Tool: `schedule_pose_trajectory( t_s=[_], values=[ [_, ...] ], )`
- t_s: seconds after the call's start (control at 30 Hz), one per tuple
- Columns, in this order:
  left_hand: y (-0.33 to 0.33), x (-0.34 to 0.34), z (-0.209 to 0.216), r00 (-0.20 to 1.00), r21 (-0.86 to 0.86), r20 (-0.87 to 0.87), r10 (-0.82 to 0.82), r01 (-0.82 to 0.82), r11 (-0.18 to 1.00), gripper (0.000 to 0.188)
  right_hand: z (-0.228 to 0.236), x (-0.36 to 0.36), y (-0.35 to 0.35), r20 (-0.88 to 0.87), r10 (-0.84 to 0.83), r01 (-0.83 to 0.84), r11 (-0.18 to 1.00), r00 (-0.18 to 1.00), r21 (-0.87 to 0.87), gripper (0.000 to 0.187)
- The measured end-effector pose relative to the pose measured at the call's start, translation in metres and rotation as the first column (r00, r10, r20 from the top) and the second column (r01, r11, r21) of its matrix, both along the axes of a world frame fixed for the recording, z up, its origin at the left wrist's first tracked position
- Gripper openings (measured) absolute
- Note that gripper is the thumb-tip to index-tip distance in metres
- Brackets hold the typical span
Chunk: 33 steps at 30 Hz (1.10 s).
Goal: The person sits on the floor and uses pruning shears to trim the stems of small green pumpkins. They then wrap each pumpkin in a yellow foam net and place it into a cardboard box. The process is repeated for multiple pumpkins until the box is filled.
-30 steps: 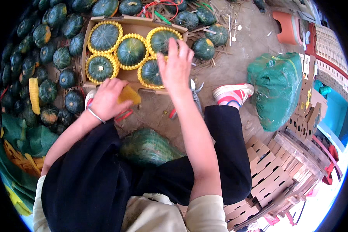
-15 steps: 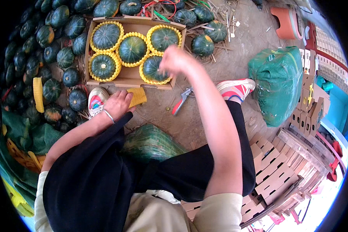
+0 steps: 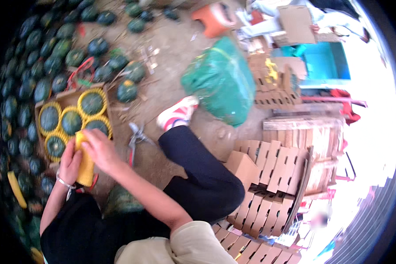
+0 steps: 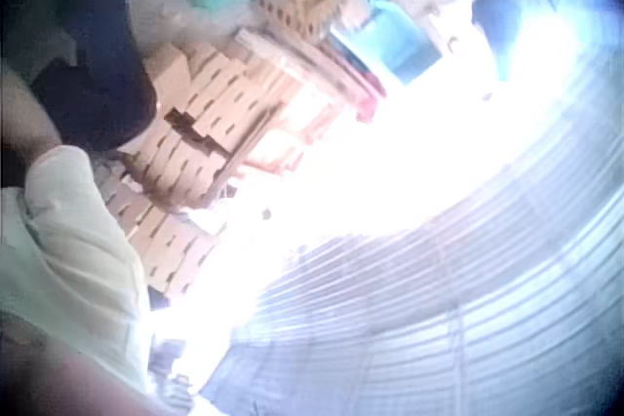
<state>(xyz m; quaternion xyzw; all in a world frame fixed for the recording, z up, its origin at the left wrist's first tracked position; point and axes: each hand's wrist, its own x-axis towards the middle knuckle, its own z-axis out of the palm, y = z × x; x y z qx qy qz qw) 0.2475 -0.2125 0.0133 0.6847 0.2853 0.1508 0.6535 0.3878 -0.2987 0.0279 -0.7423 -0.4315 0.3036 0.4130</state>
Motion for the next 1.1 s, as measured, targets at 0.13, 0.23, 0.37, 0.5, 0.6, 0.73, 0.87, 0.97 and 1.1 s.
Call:
schedule_pose_trajectory(
  t_s=[0.13,0.23,0.37,0.5,0.6,0.73,0.87,0.97,1.1],
  values=[
    [0.022,0.009,-0.003,0.998,-0.398,0.031,0.054,-0.037,0.917,0.019,0.036,0.014,0.027,0.445,-0.12,-0.028,0.95,0.887,0.311,0.021],
    [0.033,0.009,0.009,0.993,-0.195,-0.102,-0.063,0.042,0.98,0.02,0.034,0.013,0.016,0.258,-0.162,0.054,0.924,0.952,0.38,0.015],
    [0.034,-0.003,-0.006,0.991,0.002,-0.12,-0.053,0.054,0.999,0.024,0.031,0.001,0.003,0.36,-0.24,0.112,0.933,0.902,0.341,0.015],
    [0.04,-0.012,-0.002,0.999,-0.177,-0.036,-0.036,0.029,0.984,0.028,0.028,0.007,-0.002,-0.48,-0.05,0.093,0.993,0.876,0.067,0.021],
    [0.046,-0.012,0.002,0.991,-0.647,0.098,0.089,-0.005,0.762,0.03,0.024,0.016,-0.007,-0.739,0.158,-0.088,0.987,0.655,0.132,0.034],
    [0.038,-0.005,0.028,0.946,-0.858,0.192,0.262,0.032,0.513,0.042,0.048,-0.001,0.001,-0.908,0.197,0.047,0.972,0.368,0.23,0.034],
    [0.022,0.005,0.038,0.962,-0.605,0.151,0.226,-0.091,0.791,0.046,0.015,-0.009,-0.002,-0.807,-0.021,0.146,0.986,0.59,0.081,0.022],
    [0.025,-0.01,0.015,0.968,0.476,-0.16,0.193,-0.095,0.874,0.032,-0.006,0.008,-0.012,0.091,-0.029,0.059,0.939,0.995,-0.34,0.022],
    [0.031,-0.041,-0.016,0.945,0.049,-0.186,0.268,-0.264,0.963,0.021,0.011,-0.018,-0.001,-0.884,0.102,-0.098,0.993,0.455,0.064,0.049]
  ],
)
